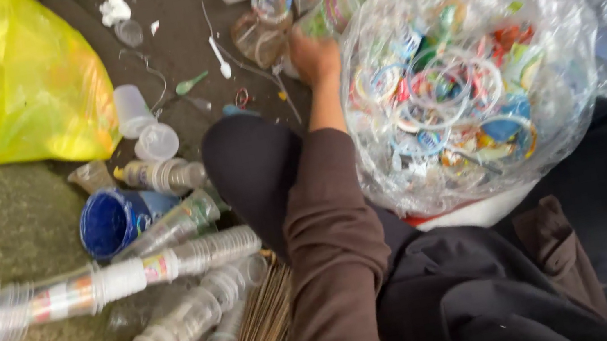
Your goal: The person sits on the ground surrounded by plastic waste and uses a knife to cut the rims off clear plastic containers. They pick up containers from a pile, slice the top edges, and place the modified containers into a stack on the left.
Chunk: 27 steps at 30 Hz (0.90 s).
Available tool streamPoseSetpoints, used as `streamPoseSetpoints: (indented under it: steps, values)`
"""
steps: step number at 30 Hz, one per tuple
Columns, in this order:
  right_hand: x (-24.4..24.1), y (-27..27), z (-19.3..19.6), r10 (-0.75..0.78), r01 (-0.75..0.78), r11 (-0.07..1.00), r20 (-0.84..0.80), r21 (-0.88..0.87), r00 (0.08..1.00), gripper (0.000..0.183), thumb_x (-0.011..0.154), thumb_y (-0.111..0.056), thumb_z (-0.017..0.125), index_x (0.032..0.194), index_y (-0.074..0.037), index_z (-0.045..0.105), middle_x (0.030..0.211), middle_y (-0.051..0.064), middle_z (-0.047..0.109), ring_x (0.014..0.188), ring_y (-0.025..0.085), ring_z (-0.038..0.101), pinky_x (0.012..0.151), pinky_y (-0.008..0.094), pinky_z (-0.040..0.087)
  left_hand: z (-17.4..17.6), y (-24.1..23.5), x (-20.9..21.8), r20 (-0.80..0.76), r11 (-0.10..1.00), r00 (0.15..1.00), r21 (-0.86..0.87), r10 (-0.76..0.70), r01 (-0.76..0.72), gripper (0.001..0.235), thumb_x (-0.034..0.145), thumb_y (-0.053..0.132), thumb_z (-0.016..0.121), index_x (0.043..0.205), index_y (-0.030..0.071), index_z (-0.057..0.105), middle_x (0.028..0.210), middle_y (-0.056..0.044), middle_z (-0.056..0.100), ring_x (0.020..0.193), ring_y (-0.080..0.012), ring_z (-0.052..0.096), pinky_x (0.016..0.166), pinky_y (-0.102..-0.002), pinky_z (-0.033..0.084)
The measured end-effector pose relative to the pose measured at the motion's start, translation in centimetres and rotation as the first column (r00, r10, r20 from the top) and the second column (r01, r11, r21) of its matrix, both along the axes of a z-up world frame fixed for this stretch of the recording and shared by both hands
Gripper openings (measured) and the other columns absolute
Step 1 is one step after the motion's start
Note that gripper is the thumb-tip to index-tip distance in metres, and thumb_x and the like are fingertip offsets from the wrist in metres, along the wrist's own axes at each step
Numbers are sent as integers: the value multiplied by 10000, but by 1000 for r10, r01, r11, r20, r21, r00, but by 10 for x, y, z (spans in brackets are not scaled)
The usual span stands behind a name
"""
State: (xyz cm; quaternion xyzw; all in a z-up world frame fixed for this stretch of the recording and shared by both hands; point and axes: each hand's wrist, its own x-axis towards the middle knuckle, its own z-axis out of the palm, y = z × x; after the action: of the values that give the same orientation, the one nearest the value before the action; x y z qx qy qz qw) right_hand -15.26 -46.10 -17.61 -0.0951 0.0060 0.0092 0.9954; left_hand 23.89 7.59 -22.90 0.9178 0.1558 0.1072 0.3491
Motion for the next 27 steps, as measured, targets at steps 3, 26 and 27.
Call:
streamPoseSetpoints:
  steps: [3,26,27]
  values:
    - [20,56,71,-56,54,994,-21,-97,998,327,1145,-134,607,1388,84,611,1006,170,611,776,191,519,606,276,487,-59,-8,-15,-428,997,903,74,32,0,465,875,392,647,1099,-14,670,1059,-208,707,901,-377,718,734,-465,585]
    - [61,139,138,-254,-17,773,-335,-634,907,539,1243,-516,330,1268,-56,611,940,65,632,709,159,574,665,300,507,207,1,-47,310,433,828,-897,467,91,249,908,231,658,794,11,672,748,-28,640,698,-116,558,682,-246,467]
    - [65,151,141,-292,-82,695,-385,-714,875,535,1231,-521,270,1266,-81,574,886,29,570,667,134,521,627,298,485,223,-5,-67,308,434,894,-889,324,149,242,892,273,694,837,37,686,861,-50,698,813,-121,616,777,-261,484]
